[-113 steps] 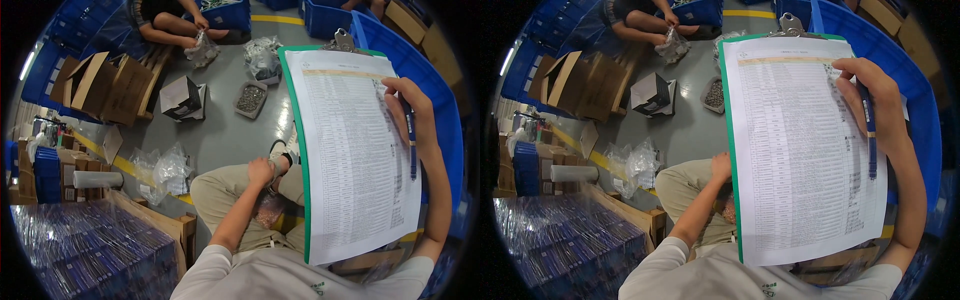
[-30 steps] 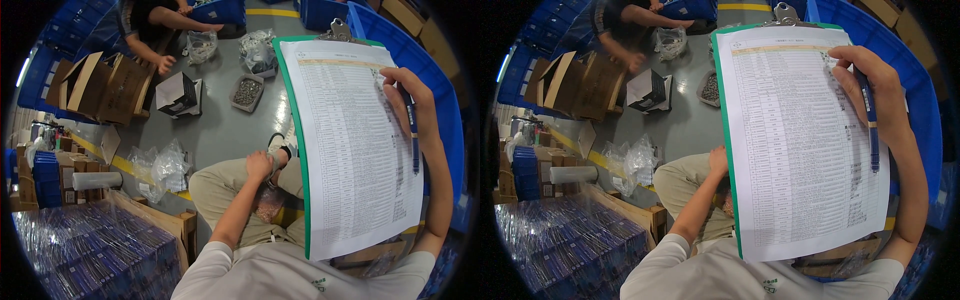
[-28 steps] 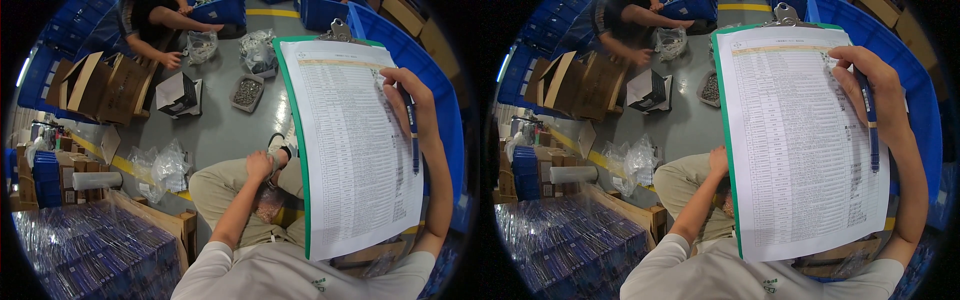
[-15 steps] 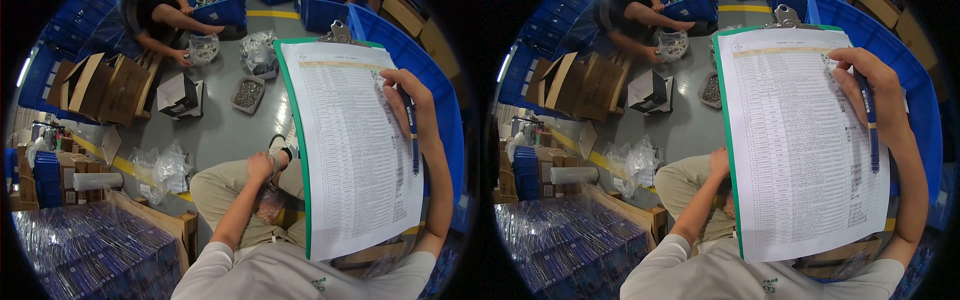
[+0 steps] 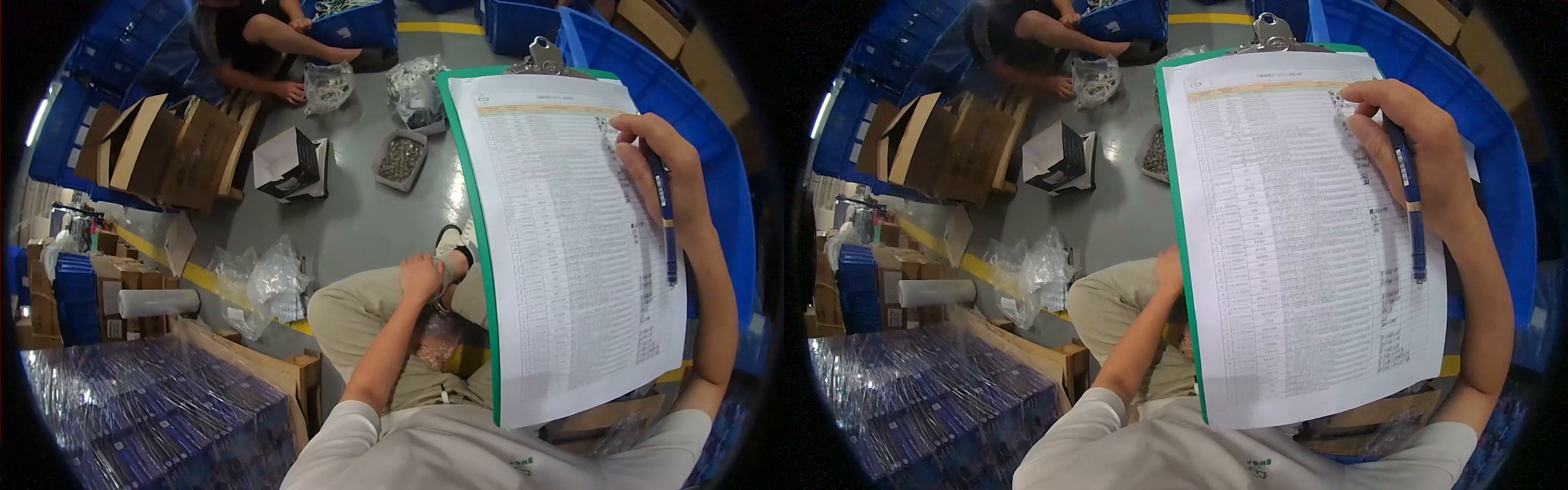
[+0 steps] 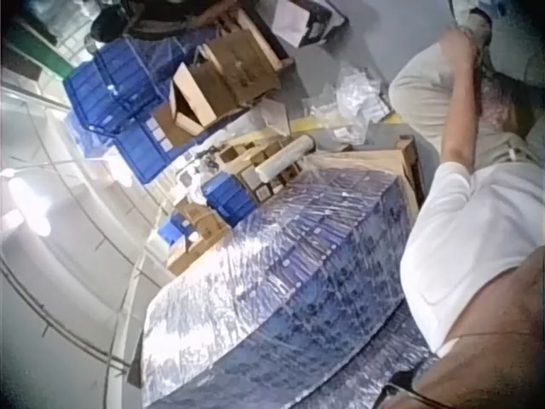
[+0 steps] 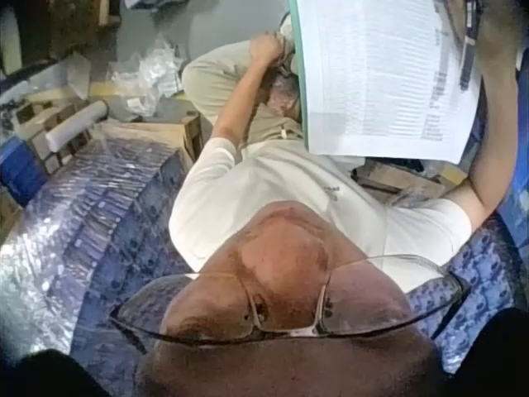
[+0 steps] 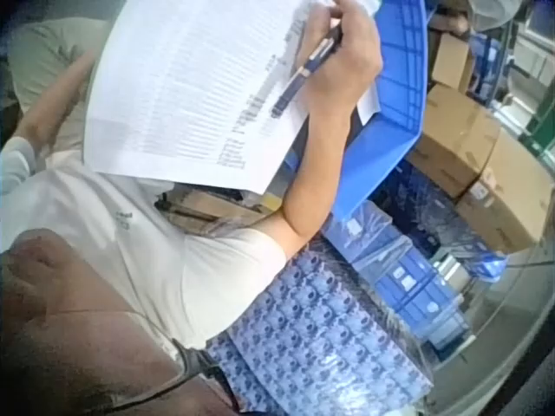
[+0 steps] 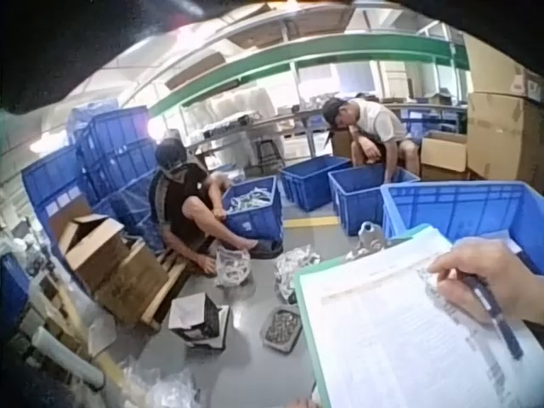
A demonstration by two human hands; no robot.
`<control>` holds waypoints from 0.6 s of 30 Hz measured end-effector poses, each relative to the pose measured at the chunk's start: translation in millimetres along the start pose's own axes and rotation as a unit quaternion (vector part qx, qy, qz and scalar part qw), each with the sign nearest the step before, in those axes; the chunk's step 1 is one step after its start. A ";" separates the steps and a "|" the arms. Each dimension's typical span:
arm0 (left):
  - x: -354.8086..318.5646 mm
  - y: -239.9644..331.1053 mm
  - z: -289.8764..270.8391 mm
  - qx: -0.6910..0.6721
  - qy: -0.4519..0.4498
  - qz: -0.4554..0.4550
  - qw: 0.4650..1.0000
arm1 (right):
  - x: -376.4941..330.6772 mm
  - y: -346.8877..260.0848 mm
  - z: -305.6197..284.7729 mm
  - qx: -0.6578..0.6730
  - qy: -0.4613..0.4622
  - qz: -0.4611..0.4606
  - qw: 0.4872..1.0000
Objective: Checking components against a list on a clipboard and marking them with a pen.
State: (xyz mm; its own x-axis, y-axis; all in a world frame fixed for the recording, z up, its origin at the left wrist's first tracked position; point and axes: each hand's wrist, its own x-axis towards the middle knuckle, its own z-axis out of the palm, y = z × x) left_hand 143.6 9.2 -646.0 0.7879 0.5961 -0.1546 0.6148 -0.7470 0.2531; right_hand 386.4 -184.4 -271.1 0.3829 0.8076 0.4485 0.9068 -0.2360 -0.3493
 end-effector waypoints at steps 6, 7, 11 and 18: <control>0.9 -2.3 5.0 0.010 0.013 0.008 1.000 | 0.9 -1.0 -0.9 -0.002 -0.003 0.002 1.000; 0.7 -2.2 4.7 0.011 0.012 0.009 1.000 | 0.7 -0.5 -0.3 -0.002 -0.003 0.002 1.000; -0.4 -1.7 4.5 0.020 0.006 0.013 1.000 | 0.4 0.4 0.1 0.004 0.003 -0.001 1.000; -8.0 1.0 -16.5 -0.164 0.031 -0.017 0.986 | 3.3 -0.7 1.2 0.001 0.001 -0.010 1.000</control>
State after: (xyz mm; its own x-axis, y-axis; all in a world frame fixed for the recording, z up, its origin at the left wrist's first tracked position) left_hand 137.4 8.6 -628.7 0.7570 0.6436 -0.1128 0.5887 -0.5969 0.5451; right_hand 386.8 -180.8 -270.3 0.3646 0.8117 0.4564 0.9142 -0.2187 -0.3412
